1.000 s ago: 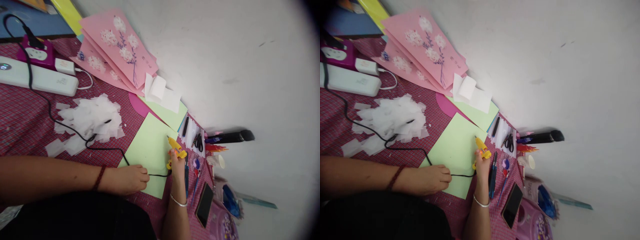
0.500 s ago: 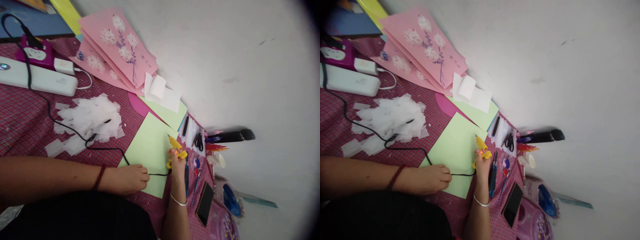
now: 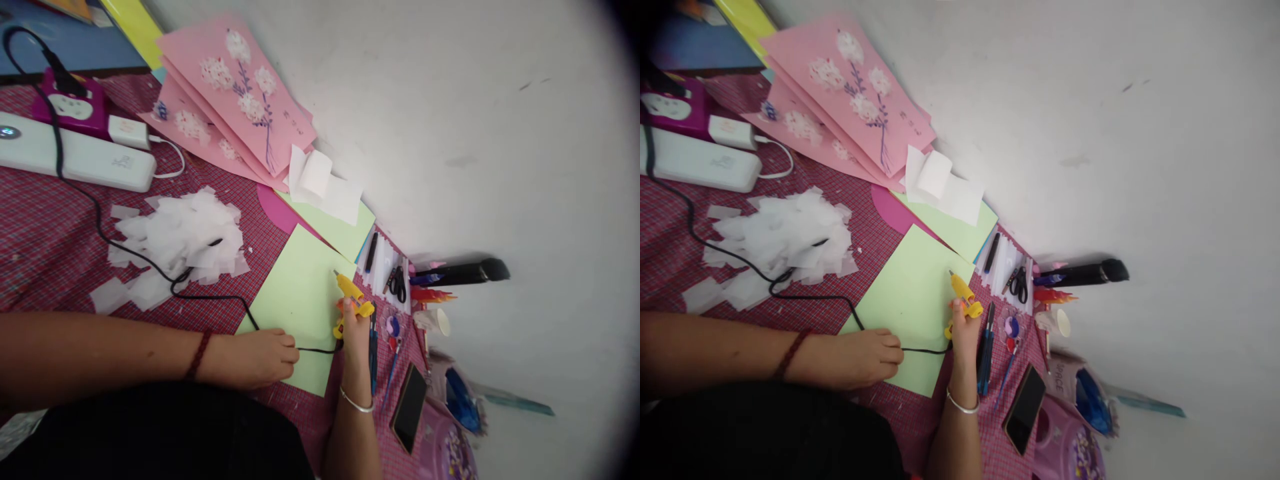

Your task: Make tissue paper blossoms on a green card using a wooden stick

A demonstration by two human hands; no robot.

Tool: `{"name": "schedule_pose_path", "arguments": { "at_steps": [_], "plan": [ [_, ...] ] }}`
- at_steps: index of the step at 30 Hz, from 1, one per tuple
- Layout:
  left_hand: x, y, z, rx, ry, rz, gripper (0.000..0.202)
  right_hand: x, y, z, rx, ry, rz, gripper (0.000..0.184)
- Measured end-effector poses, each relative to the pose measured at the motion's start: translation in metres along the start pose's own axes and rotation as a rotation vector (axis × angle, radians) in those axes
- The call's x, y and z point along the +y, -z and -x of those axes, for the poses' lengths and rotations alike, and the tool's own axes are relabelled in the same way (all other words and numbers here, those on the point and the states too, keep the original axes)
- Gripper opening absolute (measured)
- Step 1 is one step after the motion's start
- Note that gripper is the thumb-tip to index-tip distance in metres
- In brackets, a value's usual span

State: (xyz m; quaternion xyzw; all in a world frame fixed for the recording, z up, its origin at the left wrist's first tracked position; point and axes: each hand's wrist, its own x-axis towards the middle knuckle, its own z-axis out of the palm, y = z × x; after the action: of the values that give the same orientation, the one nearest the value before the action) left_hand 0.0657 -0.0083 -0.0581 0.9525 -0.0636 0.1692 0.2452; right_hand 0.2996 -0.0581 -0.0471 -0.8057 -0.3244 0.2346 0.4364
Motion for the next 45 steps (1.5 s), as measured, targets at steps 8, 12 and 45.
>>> {"name": "schedule_pose_path", "arguments": {
  "at_steps": [8,12,45],
  "plan": [
    [0.000,0.001,0.000,-0.016,-0.003,0.011,0.011,0.008,-0.004,-0.005,0.077,-0.051,-0.066,0.038],
    [-0.001,0.000,0.001,-0.012,-0.002,0.002,0.010,0.004,-0.004,-0.006,0.039,-0.026,-0.038,0.043],
    [-0.002,0.000,0.000,0.017,-0.026,0.010,0.010,0.010,-0.003,-0.004,0.032,-0.009,-0.024,0.044]
  ]
}}
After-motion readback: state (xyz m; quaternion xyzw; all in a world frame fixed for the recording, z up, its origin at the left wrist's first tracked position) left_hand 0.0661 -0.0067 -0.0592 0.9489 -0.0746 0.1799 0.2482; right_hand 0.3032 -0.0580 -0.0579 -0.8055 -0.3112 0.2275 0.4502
